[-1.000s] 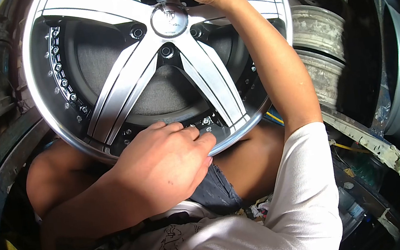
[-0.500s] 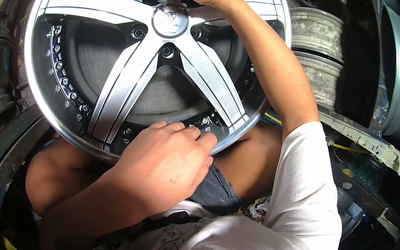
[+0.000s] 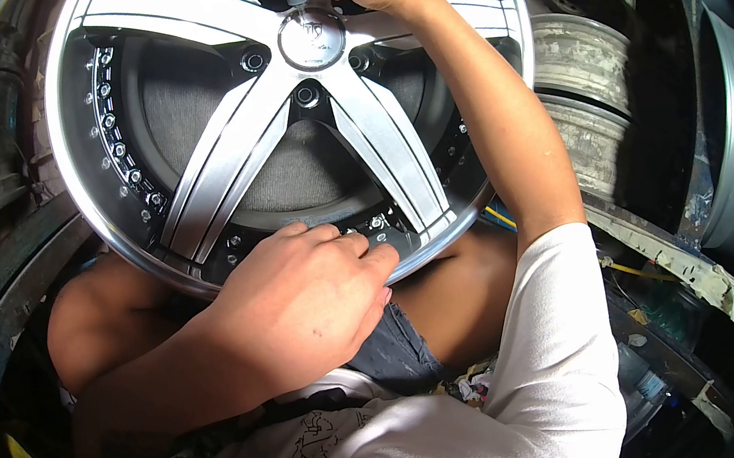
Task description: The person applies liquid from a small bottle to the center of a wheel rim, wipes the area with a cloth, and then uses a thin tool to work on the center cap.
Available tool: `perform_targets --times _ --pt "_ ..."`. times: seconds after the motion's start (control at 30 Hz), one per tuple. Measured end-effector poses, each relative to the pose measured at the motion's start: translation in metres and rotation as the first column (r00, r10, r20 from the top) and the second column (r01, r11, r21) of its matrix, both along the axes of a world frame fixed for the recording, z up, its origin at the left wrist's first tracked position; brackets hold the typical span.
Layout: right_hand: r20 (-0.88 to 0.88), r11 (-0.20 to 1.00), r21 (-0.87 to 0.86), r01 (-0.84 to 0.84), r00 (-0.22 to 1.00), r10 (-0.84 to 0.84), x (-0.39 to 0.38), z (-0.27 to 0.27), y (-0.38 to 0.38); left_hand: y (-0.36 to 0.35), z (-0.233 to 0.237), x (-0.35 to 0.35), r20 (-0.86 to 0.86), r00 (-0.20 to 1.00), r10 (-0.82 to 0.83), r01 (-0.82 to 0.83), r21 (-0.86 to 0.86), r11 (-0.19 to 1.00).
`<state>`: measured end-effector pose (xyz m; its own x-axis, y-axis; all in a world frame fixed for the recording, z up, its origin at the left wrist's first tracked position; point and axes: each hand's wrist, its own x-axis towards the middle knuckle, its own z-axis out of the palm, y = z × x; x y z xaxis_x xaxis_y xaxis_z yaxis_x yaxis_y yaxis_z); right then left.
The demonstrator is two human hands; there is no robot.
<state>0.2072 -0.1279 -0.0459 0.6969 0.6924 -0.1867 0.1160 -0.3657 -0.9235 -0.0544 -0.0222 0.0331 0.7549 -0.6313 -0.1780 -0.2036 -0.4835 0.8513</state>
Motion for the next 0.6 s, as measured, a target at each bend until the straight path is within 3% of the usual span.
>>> perform_targets --times 0.6 --pt "-0.018 0.999 -0.014 -0.034 0.999 0.034 0.0018 0.0012 -0.0004 0.0019 -0.0002 -0.0016 0.0 1.0 0.015 -0.015 -0.003 1.0"
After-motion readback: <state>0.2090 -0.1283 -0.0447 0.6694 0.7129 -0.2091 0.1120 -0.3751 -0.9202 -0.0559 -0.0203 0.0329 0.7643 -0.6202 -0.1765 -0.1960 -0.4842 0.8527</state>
